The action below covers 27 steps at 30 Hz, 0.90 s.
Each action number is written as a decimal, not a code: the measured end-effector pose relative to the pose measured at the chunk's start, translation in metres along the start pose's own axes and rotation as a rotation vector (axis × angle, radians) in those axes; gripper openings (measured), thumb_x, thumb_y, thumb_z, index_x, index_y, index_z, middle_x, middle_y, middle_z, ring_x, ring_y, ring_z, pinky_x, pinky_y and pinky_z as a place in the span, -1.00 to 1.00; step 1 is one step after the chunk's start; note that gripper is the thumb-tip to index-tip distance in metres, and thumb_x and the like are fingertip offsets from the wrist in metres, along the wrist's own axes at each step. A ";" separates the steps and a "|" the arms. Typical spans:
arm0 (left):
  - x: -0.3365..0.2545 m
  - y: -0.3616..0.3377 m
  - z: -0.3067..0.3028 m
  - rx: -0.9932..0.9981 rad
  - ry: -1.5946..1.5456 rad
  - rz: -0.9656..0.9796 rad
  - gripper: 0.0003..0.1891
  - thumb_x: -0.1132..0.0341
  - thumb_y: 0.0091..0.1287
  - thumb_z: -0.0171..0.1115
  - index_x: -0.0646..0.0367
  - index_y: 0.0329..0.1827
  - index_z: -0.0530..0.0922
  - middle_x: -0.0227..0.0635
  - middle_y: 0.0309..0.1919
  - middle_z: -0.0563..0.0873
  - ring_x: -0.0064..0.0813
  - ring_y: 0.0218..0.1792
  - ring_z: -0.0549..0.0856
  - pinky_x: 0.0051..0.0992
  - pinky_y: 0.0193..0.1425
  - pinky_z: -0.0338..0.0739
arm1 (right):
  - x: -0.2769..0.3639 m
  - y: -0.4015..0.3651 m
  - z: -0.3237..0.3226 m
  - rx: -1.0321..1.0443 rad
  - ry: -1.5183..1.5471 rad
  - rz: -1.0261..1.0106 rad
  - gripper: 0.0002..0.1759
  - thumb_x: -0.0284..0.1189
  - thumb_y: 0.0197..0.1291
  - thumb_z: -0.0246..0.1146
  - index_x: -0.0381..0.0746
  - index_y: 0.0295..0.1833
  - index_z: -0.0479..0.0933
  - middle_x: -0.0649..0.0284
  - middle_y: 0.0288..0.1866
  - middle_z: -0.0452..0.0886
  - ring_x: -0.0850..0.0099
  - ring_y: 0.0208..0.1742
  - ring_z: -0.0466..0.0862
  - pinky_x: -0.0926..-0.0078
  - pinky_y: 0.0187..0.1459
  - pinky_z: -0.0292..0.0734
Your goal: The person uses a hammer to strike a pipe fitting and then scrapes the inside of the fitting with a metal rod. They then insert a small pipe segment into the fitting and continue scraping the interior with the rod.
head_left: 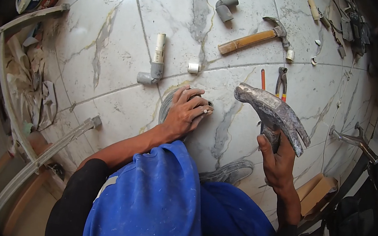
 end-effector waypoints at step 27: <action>0.024 0.031 -0.031 0.015 0.178 -0.106 -0.47 0.08 0.19 0.35 0.14 0.18 0.51 -0.26 0.05 0.56 -0.20 0.12 0.49 -0.22 0.24 0.30 | -0.184 0.001 0.011 -0.473 -0.481 -0.014 -0.65 -0.45 0.21 0.25 -0.31 0.09 0.43 0.01 -0.06 0.58 0.01 -0.07 0.61 0.19 -0.12 0.51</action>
Point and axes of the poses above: each hand's wrist, its own y-axis towards the middle knuckle, its own z-axis out of the palm, x = y × z, the point moved 5 cm from there along y, towards the middle knuckle
